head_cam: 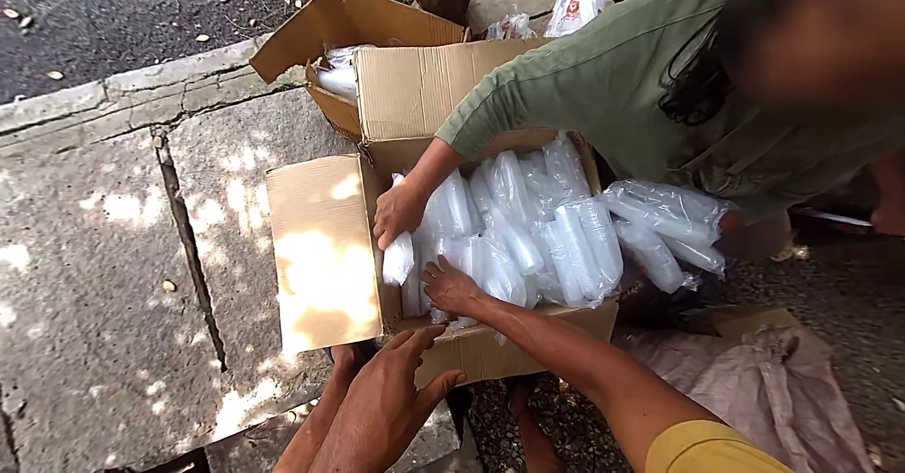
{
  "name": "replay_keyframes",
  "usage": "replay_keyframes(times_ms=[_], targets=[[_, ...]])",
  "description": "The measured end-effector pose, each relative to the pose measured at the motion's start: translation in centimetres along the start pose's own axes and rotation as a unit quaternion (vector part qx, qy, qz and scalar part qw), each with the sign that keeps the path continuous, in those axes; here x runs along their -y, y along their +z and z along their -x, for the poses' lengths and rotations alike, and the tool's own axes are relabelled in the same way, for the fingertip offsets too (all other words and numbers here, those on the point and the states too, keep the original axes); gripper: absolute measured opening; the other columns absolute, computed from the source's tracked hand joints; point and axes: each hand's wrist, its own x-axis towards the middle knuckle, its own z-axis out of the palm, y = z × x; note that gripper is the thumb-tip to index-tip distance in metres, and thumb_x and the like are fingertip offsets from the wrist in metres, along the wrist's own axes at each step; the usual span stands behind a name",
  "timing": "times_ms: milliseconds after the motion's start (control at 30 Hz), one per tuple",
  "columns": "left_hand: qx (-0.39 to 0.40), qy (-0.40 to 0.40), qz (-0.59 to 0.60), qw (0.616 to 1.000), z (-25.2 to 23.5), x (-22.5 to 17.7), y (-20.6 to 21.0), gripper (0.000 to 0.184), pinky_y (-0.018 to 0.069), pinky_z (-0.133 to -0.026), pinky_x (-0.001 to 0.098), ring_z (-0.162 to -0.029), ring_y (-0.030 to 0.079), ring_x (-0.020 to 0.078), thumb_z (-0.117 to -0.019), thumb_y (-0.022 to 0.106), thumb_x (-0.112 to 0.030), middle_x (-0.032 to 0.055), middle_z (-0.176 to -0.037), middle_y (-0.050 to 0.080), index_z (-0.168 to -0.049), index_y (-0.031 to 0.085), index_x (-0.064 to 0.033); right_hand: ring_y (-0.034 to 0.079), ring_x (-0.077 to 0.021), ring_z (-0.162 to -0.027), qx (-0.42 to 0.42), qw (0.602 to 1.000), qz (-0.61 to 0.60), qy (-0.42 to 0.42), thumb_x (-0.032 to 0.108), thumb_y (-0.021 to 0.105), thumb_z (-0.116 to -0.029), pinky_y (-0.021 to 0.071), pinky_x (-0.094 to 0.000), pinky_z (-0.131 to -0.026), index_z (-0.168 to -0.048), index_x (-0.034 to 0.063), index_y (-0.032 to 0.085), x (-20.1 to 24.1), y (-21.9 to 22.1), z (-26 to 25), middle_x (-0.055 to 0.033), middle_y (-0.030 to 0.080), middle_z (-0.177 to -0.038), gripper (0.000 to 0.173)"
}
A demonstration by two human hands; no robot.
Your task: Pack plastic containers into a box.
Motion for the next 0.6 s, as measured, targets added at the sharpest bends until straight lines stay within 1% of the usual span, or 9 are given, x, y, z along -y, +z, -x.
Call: replay_keyframes(times_ms=[167, 233, 300, 333, 400, 433, 467, 500, 600], targets=[[-0.003, -0.001, 0.003, 1.0, 0.2, 0.4, -0.1, 0.073, 0.0593, -0.087, 0.0325, -0.099, 0.069, 0.0069, -0.0862, 0.052, -0.082, -0.0081, -0.121, 0.069, -0.139, 0.061, -0.032, 0.057, -0.0344, -0.13, 0.009, 0.997, -0.065, 0.029, 0.018, 0.054, -0.1003, 0.0312, -0.0541, -0.121, -0.116, -0.0002, 0.07, 0.7, 1.0, 0.3, -0.0176, 0.067, -0.127, 0.029], [-0.007, -0.003, 0.005, 1.0, 0.2, 0.5, -0.4, 0.072, 0.0595, -0.086, 0.0331, -0.098, 0.068, 0.0074, -0.0868, 0.052, -0.081, -0.0078, -0.121, 0.069, -0.14, 0.061, -0.0331, 0.059, -0.0338, -0.128, -0.012, 0.999, -0.037, 0.006, 0.012, 0.049, -0.1028, 0.0363, -0.0561, -0.118, -0.113, 0.0018, 0.07, 1.1, 2.0, 0.9, -0.0171, 0.069, -0.125, 0.026], [-0.015, -0.002, 0.007, 1.0, 0.3, 0.6, -0.6, 0.071, 0.0592, -0.083, 0.0327, -0.095, 0.068, 0.0072, -0.0869, 0.052, -0.081, -0.0083, -0.119, 0.069, -0.139, 0.061, -0.0337, 0.063, -0.0343, -0.119, -0.025, 0.999, -0.034, -0.005, 0.008, 0.05, -0.1018, 0.0402, -0.0571, -0.115, -0.103, 0.0015, 0.072, 1.4, 2.4, 1.7, -0.0165, 0.071, -0.112, 0.023], [-0.018, -0.003, 0.007, 1.0, 0.4, 0.7, -0.7, 0.07, 0.0591, -0.083, 0.033, -0.095, 0.068, 0.0071, -0.0871, 0.053, -0.08, -0.0083, -0.118, 0.069, -0.139, 0.061, -0.0338, 0.065, -0.0332, -0.113, -0.034, 0.998, -0.045, -0.006, 0.008, 0.053, -0.1004, 0.0442, -0.0553, -0.112, -0.097, 0.0025, 0.071, 1.6, 2.2, 2.2, -0.0146, 0.072, -0.104, 0.02], [-0.023, -0.001, 0.003, 1.0, 0.4, 1.0, -0.9, 0.07, 0.059, -0.082, 0.032, -0.093, 0.067, 0.0059, -0.0869, 0.052, -0.081, -0.0094, -0.117, 0.069, -0.139, 0.061, -0.0346, 0.068, -0.0285, -0.099, -0.075, 0.994, -0.081, -0.013, 0.016, 0.058, -0.0986, 0.0548, -0.0478, -0.092, -0.093, 0.0067, 0.071, 1.6, 1.6, 3.4, -0.0096, 0.071, -0.094, 0.017], [-0.026, -0.001, 0.003, 1.0, 0.5, 1.0, -1.0, 0.07, 0.0586, -0.081, 0.0316, -0.092, 0.067, 0.0054, -0.0866, 0.052, -0.081, -0.0096, -0.116, 0.069, -0.138, 0.061, -0.0351, 0.069, -0.027, -0.094, -0.104, 0.99, -0.096, -0.017, 0.021, 0.059, -0.0988, 0.0566, -0.0455, -0.083, -0.094, 0.0082, 0.072, 1.6, 1.3, 4.0, -0.0081, 0.071, -0.092, 0.018], [-0.028, -0.001, 0.004, 1.0, 0.5, 1.1, -1.0, 0.07, 0.0585, -0.081, 0.0312, -0.091, 0.067, 0.005, -0.0863, 0.053, -0.082, -0.01, -0.116, 0.069, -0.139, 0.061, -0.0356, 0.068, -0.0255, -0.092, -0.135, 0.985, -0.103, -0.016, 0.024, 0.06, -0.0989, 0.0562, -0.044, -0.079, -0.094, 0.0097, 0.073, 1.5, 0.9, 4.7, -0.0065, 0.07, -0.09, 0.02], [-0.029, -0.002, 0.006, 1.0, 0.5, 1.2, -1.0, 0.07, 0.0588, -0.082, 0.0311, -0.093, 0.067, 0.0049, -0.0861, 0.053, -0.081, -0.0103, -0.117, 0.069, -0.139, 0.06, -0.0361, 0.067, -0.0242, -0.093, -0.161, 0.981, -0.103, -0.014, 0.026, 0.059, -0.0992, 0.0551, -0.0429, -0.082, -0.093, 0.0109, 0.073, 1.4, 0.5, 5.3, -0.0051, 0.069, -0.089, 0.021], [-0.026, -0.001, 0.009, 1.0, 0.4, 1.1, -1.1, 0.07, 0.0592, -0.084, 0.0321, -0.096, 0.068, 0.0059, -0.0864, 0.053, -0.081, -0.0098, -0.119, 0.068, -0.138, 0.061, -0.0354, 0.065, -0.0231, -0.105, -0.217, 0.971, -0.096, 0.012, 0.028, 0.058, -0.0994, 0.0502, -0.0437, -0.099, -0.089, 0.0129, 0.073, 1.0, -0.7, 6.5, -0.0027, 0.07, -0.09, 0.024]])
